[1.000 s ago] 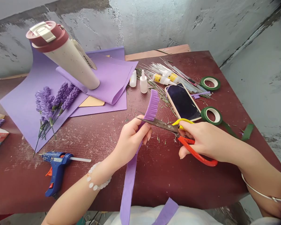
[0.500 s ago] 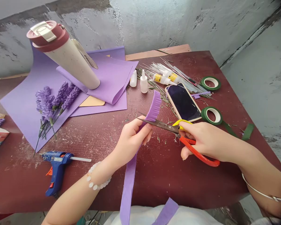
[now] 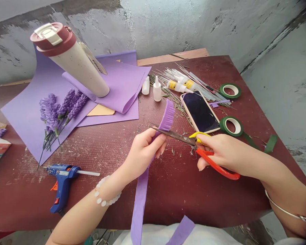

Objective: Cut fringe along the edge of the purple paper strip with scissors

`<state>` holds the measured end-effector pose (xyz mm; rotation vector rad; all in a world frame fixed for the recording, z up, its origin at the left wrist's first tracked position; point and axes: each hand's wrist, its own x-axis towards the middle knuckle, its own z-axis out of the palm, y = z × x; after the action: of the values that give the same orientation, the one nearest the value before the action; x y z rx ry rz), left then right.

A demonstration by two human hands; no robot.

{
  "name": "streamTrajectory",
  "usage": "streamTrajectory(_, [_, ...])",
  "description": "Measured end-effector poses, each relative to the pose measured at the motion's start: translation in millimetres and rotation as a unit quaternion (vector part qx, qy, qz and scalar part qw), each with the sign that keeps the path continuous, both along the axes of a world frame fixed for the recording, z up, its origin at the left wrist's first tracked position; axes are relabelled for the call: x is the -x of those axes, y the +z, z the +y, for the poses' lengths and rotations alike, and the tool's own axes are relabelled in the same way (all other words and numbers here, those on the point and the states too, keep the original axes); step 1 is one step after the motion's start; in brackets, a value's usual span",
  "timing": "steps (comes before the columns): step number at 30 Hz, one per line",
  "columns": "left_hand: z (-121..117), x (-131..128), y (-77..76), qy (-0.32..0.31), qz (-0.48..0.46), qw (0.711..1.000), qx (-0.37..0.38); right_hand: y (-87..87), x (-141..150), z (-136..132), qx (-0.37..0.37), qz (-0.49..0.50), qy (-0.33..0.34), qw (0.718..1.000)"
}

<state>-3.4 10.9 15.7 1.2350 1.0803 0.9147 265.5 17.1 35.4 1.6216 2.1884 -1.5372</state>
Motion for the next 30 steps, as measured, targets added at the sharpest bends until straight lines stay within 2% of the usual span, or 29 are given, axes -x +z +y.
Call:
streamTrajectory(8, [0,0,-1.2,0.000,-0.003,1.000,0.003,-4.5,-4,2,-0.048,0.020,-0.005,0.999])
streamTrajectory(16, [-3,4,-1.7,-0.031,-0.081,0.996,0.036,-8.7,-11,4,0.055,0.093,-0.003,0.994])
streamTrajectory(22, [-1,3,0.0,-0.033,-0.082,0.995,0.043,-30.7,-23,9,0.141,0.133,0.021,0.981])
streamTrajectory(25, [0,1,0.5,-0.035,-0.070,0.996,0.050,-36.1,-29,11,0.133,0.141,0.048,0.980])
streamTrajectory(30, [-1,0,0.4,-0.050,-0.077,0.994,0.063,-29.7,-27,11,0.100,0.133,0.073,0.983])
